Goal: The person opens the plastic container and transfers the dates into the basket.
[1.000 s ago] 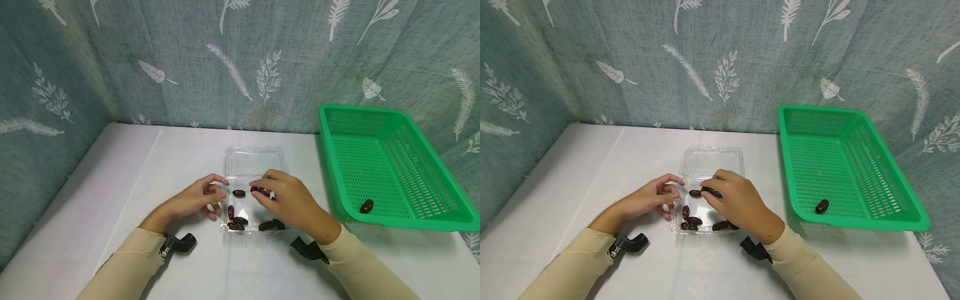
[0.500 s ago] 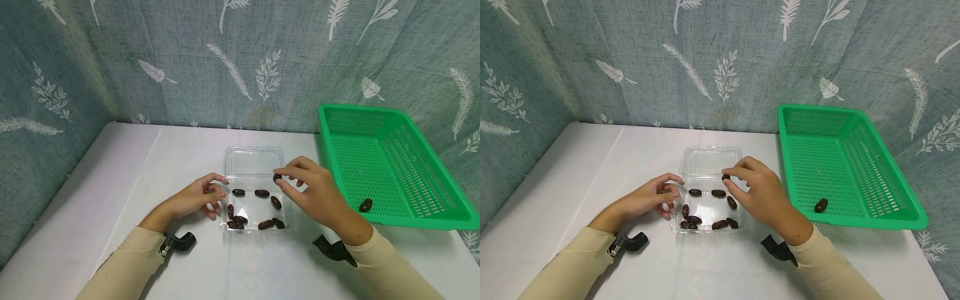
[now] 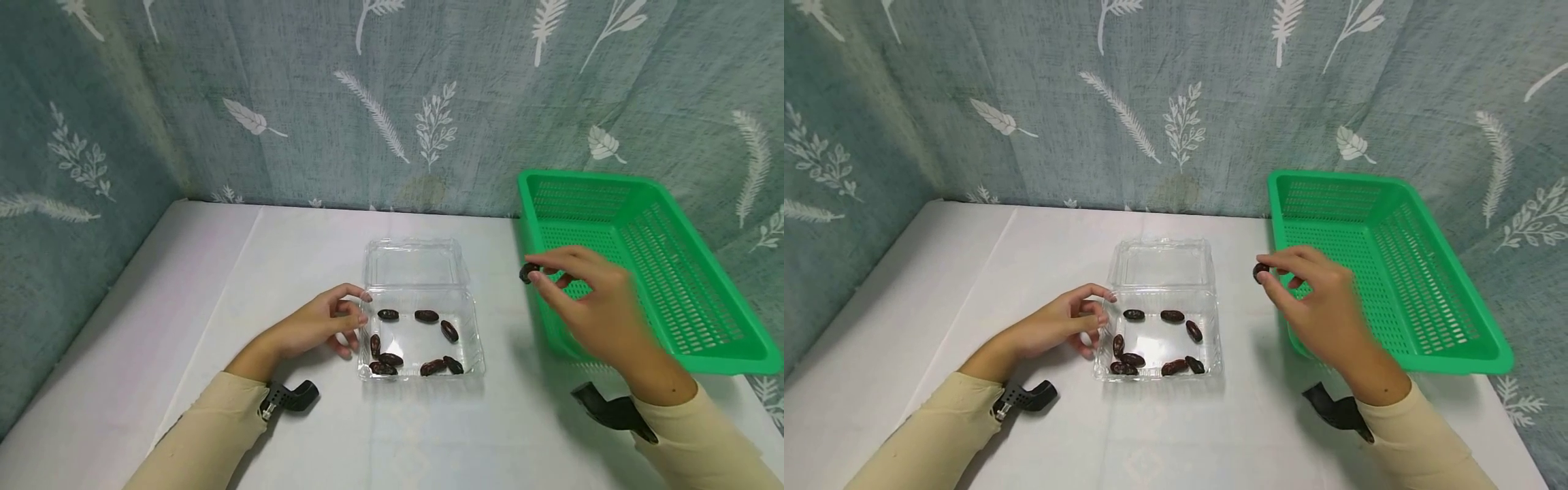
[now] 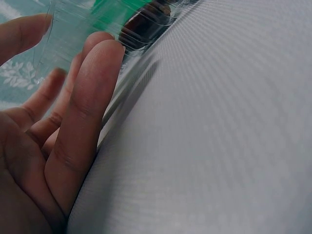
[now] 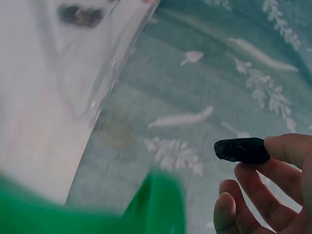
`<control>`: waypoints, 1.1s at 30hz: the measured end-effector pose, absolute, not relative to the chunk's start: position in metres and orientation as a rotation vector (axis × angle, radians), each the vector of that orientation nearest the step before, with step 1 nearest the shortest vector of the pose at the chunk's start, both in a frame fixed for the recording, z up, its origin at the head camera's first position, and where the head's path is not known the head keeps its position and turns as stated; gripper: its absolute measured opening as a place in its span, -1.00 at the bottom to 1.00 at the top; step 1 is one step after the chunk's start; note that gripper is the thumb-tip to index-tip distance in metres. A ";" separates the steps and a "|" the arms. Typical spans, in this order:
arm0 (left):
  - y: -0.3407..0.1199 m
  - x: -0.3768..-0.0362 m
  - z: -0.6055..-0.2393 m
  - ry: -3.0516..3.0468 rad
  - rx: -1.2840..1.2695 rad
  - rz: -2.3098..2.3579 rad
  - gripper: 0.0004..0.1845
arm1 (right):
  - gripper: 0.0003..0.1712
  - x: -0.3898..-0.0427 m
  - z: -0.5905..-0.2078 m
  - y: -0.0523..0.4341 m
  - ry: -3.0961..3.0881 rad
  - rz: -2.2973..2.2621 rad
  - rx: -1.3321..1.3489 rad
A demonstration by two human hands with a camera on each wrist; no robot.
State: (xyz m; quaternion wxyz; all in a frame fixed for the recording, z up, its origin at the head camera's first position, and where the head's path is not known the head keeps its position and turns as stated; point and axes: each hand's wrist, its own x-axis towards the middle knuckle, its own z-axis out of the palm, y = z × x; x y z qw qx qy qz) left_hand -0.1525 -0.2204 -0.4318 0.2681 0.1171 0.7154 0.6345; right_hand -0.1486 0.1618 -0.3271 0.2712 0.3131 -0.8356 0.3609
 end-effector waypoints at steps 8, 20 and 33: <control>-0.220 -0.152 -0.432 1.935 0.318 1.718 -0.47 | -0.66 -0.152 -0.330 0.204 -2.362 0.865 0.727; -0.220 -0.152 -0.435 1.945 0.307 1.712 -0.47 | -0.72 -0.166 -0.344 0.247 -2.807 0.848 0.420; -0.219 -0.153 -0.435 1.945 0.301 1.710 -0.47 | -0.58 -0.187 -0.352 0.260 -3.167 0.728 0.429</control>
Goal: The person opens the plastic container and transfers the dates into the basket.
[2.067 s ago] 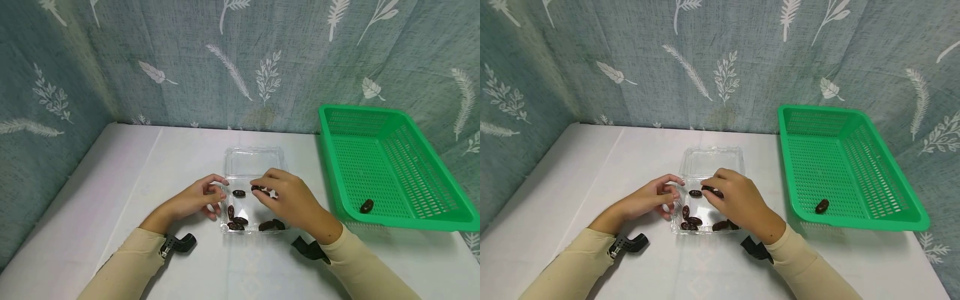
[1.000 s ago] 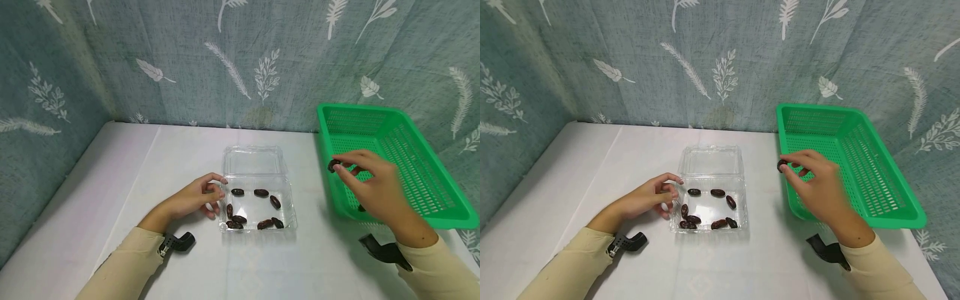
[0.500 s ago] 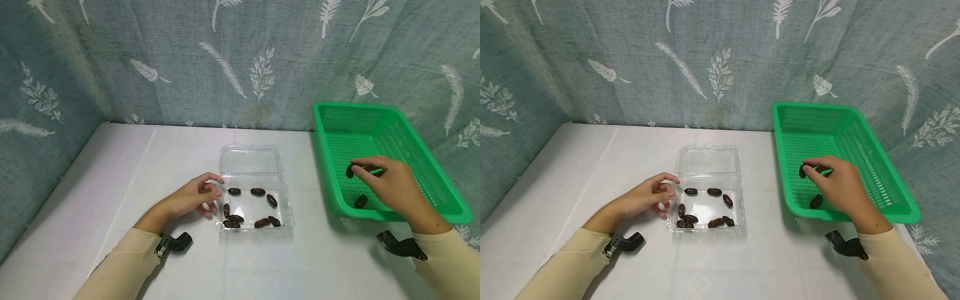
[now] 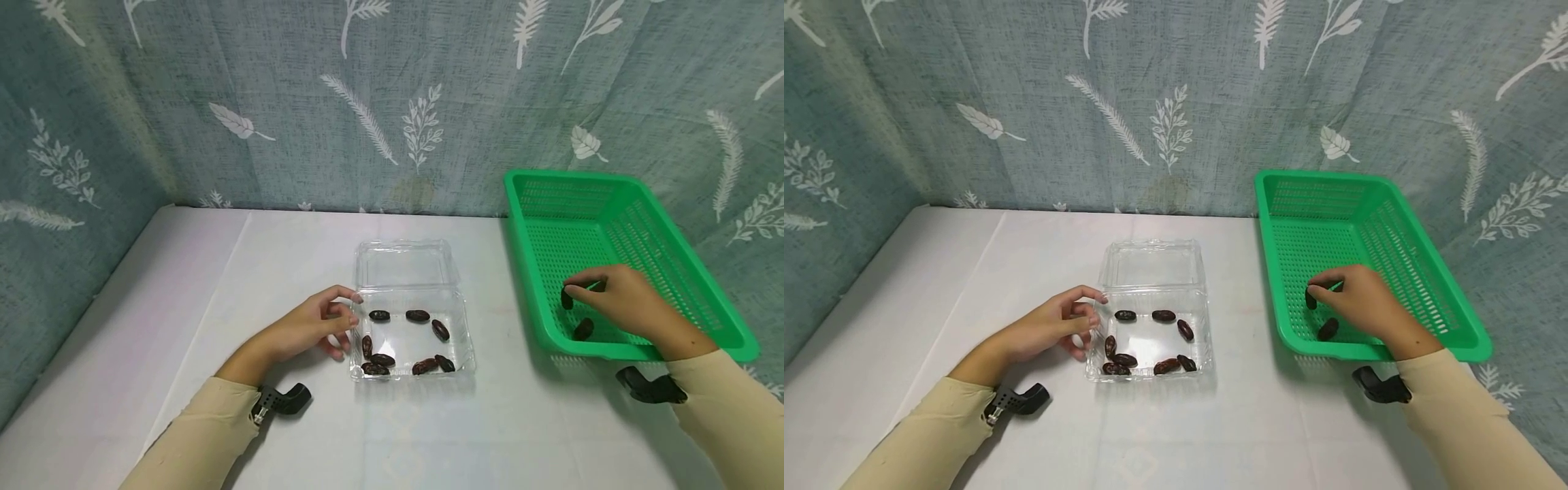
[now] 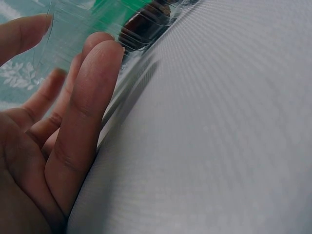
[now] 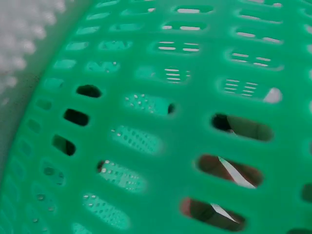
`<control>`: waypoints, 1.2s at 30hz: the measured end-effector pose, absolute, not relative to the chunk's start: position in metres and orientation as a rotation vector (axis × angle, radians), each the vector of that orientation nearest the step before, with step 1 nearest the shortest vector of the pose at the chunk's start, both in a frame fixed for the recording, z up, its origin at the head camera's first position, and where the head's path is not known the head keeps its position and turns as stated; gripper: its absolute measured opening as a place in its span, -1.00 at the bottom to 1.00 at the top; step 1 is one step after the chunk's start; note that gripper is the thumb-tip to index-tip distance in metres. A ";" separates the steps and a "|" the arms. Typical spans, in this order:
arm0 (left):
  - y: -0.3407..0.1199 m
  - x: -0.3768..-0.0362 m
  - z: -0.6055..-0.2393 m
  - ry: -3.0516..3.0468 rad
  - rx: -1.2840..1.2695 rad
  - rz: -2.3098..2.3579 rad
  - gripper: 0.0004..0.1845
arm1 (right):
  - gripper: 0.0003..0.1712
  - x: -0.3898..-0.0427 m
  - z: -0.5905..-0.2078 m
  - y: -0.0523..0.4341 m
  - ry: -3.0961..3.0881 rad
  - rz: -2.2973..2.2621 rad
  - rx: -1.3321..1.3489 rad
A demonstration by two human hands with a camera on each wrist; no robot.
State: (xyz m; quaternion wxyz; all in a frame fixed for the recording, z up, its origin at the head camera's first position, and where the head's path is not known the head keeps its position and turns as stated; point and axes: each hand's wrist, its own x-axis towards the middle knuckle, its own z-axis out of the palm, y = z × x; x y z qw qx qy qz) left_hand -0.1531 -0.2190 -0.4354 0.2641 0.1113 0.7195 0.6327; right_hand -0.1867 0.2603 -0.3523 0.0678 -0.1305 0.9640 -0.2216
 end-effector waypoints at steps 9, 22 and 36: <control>-0.218 -0.153 -0.435 1.941 0.295 1.713 -0.46 | -0.62 -0.193 -0.358 0.259 2.842 -0.657 -0.418; -0.219 -0.153 -0.434 1.929 0.304 1.717 -0.46 | -0.71 -0.197 -0.364 0.259 2.750 -0.553 -0.538; -0.220 -0.154 -0.436 1.935 0.314 1.712 -0.46 | -0.67 -0.195 -0.364 0.259 2.776 -0.440 -0.540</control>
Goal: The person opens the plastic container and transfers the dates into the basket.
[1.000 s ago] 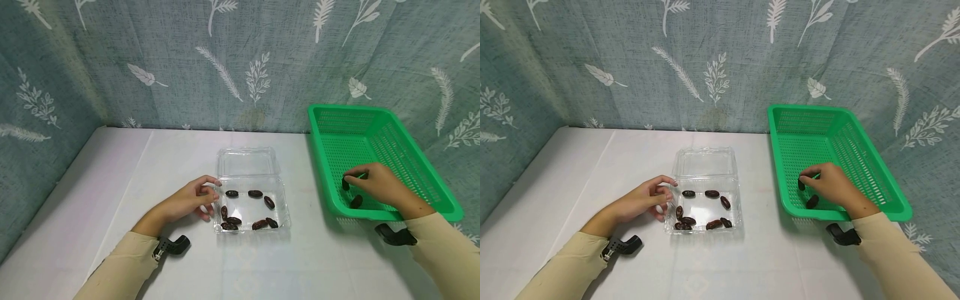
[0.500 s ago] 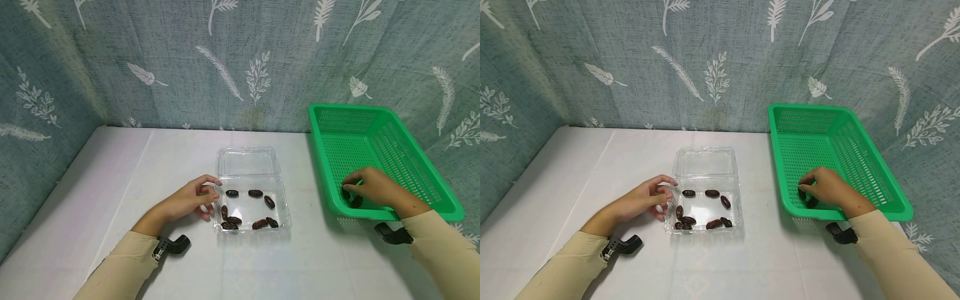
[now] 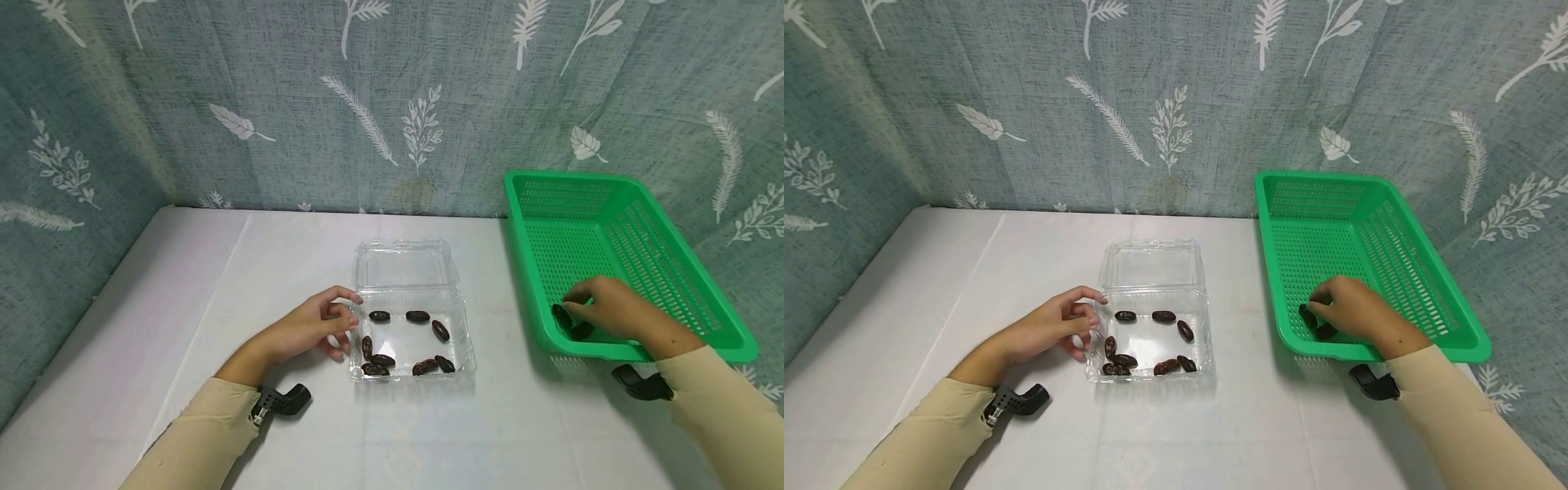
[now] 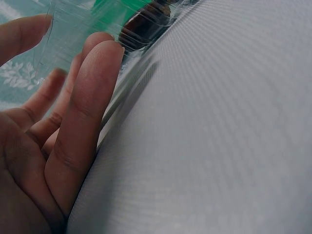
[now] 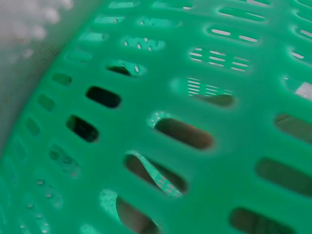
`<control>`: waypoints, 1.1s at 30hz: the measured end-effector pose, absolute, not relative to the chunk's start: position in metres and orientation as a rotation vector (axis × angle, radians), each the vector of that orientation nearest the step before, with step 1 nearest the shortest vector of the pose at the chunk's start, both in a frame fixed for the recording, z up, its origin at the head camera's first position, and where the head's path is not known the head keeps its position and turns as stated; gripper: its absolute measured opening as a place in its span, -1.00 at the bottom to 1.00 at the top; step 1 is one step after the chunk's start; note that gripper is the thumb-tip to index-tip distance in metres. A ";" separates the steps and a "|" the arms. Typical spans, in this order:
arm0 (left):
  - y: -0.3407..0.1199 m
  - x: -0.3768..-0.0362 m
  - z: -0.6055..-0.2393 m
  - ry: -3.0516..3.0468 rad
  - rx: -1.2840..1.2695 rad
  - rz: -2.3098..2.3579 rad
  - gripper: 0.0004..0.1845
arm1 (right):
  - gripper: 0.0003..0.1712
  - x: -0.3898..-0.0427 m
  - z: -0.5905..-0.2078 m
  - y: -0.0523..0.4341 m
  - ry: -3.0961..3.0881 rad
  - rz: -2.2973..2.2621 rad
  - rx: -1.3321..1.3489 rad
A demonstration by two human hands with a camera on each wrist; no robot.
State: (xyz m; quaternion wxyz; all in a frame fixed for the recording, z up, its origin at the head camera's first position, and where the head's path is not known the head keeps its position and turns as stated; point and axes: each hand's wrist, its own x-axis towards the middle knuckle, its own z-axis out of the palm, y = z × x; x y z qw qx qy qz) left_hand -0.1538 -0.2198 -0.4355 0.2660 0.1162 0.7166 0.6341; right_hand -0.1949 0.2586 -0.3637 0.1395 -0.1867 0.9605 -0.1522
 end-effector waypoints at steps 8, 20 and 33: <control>-0.221 -0.153 -0.435 1.937 0.308 1.709 -0.47 | -0.63 -0.183 -0.349 0.249 2.953 -0.464 -0.504; -0.221 -0.153 -0.436 1.935 0.314 1.716 -0.46 | -0.84 -0.152 -0.338 0.205 3.372 -0.764 -0.888; -0.221 -0.153 -0.435 1.928 0.330 1.727 -0.46 | -0.77 -0.134 -0.348 0.143 3.250 -1.190 -1.308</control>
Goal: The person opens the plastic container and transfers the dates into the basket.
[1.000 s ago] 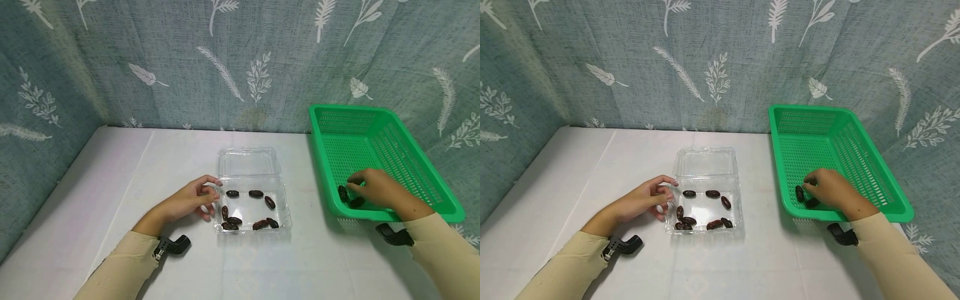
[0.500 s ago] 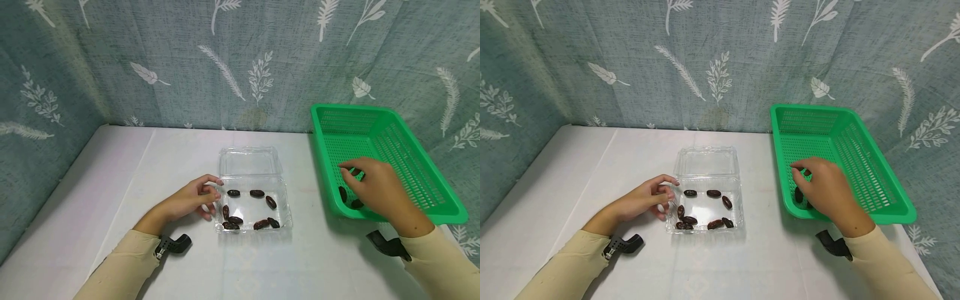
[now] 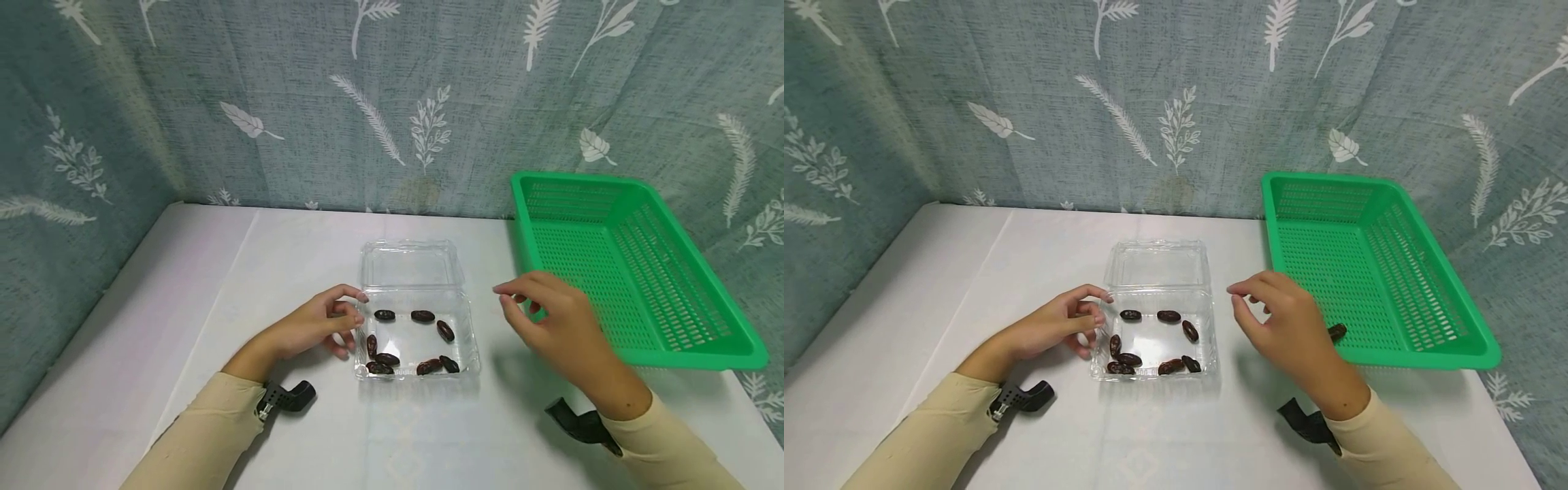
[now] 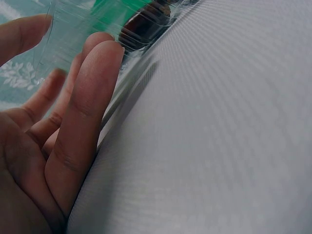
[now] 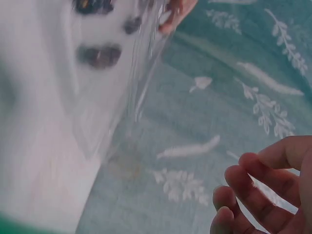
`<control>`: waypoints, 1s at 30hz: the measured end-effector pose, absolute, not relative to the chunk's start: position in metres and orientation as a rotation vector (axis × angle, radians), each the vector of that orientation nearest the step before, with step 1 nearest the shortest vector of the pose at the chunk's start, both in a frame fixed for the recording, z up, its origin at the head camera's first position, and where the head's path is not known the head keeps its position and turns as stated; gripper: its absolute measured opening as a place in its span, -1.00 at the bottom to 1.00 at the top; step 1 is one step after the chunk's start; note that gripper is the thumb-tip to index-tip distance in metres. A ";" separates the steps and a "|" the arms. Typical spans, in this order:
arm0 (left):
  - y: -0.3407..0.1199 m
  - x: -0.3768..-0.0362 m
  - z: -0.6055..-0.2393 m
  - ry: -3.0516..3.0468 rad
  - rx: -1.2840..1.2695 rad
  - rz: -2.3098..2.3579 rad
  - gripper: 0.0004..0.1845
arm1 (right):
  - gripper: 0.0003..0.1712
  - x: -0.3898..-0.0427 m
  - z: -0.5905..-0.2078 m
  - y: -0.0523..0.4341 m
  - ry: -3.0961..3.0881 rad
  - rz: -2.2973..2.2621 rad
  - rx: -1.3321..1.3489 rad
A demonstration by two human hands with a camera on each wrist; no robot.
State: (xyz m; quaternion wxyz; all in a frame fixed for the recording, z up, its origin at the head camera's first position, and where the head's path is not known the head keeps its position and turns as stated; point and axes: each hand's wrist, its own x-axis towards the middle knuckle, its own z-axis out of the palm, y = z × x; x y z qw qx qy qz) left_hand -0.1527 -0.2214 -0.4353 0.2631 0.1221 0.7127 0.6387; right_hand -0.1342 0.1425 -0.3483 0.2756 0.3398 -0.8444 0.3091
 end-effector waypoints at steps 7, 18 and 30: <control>-0.222 -0.152 -0.436 1.916 0.327 1.731 -0.47 | -0.78 -0.136 -0.362 0.114 -2.241 0.914 1.030; -0.223 -0.152 -0.436 1.927 0.335 1.728 -0.48 | -0.85 -0.135 -0.378 0.069 -2.536 0.985 1.088; -0.223 -0.151 -0.435 1.939 0.313 1.716 -0.47 | -0.79 -0.137 -0.389 0.037 -2.739 1.003 1.276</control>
